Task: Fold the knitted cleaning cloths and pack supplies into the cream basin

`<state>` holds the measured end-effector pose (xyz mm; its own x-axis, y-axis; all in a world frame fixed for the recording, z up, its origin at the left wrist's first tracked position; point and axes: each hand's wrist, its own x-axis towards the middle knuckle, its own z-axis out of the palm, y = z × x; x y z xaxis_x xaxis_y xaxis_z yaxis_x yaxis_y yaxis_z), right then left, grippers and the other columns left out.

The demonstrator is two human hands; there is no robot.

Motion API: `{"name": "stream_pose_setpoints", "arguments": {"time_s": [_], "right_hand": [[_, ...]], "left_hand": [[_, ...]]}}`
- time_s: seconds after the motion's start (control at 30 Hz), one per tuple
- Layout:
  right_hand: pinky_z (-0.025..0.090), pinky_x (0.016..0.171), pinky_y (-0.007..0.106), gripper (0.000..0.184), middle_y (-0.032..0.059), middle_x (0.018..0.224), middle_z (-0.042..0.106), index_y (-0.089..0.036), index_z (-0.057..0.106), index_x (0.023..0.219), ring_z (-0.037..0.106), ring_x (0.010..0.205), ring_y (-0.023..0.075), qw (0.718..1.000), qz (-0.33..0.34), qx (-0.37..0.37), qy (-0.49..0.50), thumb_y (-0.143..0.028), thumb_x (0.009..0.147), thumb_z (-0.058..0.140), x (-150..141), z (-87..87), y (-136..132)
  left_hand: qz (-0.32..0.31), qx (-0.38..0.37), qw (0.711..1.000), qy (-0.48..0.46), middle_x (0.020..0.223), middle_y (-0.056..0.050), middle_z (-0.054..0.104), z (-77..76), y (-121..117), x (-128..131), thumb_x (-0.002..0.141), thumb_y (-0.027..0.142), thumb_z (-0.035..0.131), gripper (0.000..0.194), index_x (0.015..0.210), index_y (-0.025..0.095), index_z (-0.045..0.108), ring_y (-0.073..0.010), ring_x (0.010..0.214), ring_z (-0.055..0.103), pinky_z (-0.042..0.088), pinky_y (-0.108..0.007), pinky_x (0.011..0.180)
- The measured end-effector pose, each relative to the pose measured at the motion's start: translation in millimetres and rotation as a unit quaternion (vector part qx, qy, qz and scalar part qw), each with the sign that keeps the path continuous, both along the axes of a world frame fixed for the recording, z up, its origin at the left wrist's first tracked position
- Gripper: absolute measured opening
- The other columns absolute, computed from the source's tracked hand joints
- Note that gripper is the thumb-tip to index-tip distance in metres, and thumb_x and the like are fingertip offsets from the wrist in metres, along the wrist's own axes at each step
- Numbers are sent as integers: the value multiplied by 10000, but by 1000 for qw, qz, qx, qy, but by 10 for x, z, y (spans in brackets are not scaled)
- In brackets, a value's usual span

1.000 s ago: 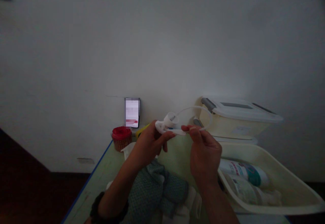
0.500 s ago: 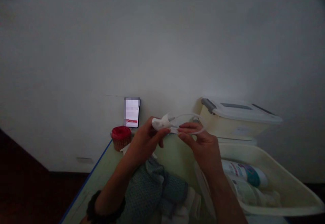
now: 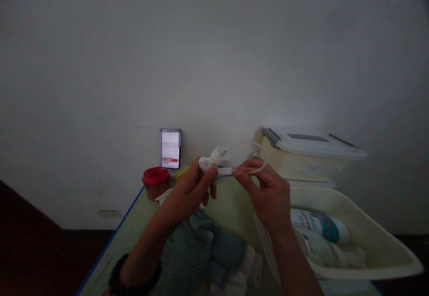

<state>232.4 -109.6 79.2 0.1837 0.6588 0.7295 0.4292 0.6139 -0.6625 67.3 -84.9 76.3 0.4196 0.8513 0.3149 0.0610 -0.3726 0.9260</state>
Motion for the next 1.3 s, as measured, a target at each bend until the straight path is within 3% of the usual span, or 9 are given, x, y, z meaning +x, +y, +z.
{"name": "stream_pose_setpoints", "arguments": {"time_s": [0.23,0.6,0.8,1.07,1.3], "right_hand": [[489,700,300,33,0,766,651,-232,703,720,606,752,138,1000,-18,9,15,-259,730,687,-17,-2,-17],[502,703,303,43,2,792,659,-247,715,734,617,784,149,1000,20,13,2,-239,744,674,8,-19,-4],[499,716,301,54,-7,801,660,-251,712,760,621,792,147,1000,11,25,2,-212,735,682,11,-17,-10],[496,706,290,68,-16,780,661,-244,699,755,623,756,135,999,19,37,-10,-181,732,686,-36,-5,-26],[500,698,282,70,-13,772,663,-238,699,758,626,738,130,999,22,44,-24,-175,734,683,-75,-4,-40]], "left_hand": [[-44,15,999,-29,613,49,514,7,-8,-29,915,379,380,208,937,178,430,-67,431,470,403,-178,409],[-2,45,999,-14,636,44,527,-9,-4,-31,925,380,352,201,946,193,424,-76,450,471,400,-194,432],[-14,40,999,-11,663,49,494,8,-52,-14,942,337,308,167,1007,204,384,-97,522,485,426,-234,525],[15,49,999,10,668,50,485,15,-69,-44,953,309,276,139,952,217,381,-114,619,473,395,-273,677],[22,48,999,-2,673,50,465,34,-60,-63,942,274,271,118,940,210,370,-124,627,460,385,-283,656]]}}
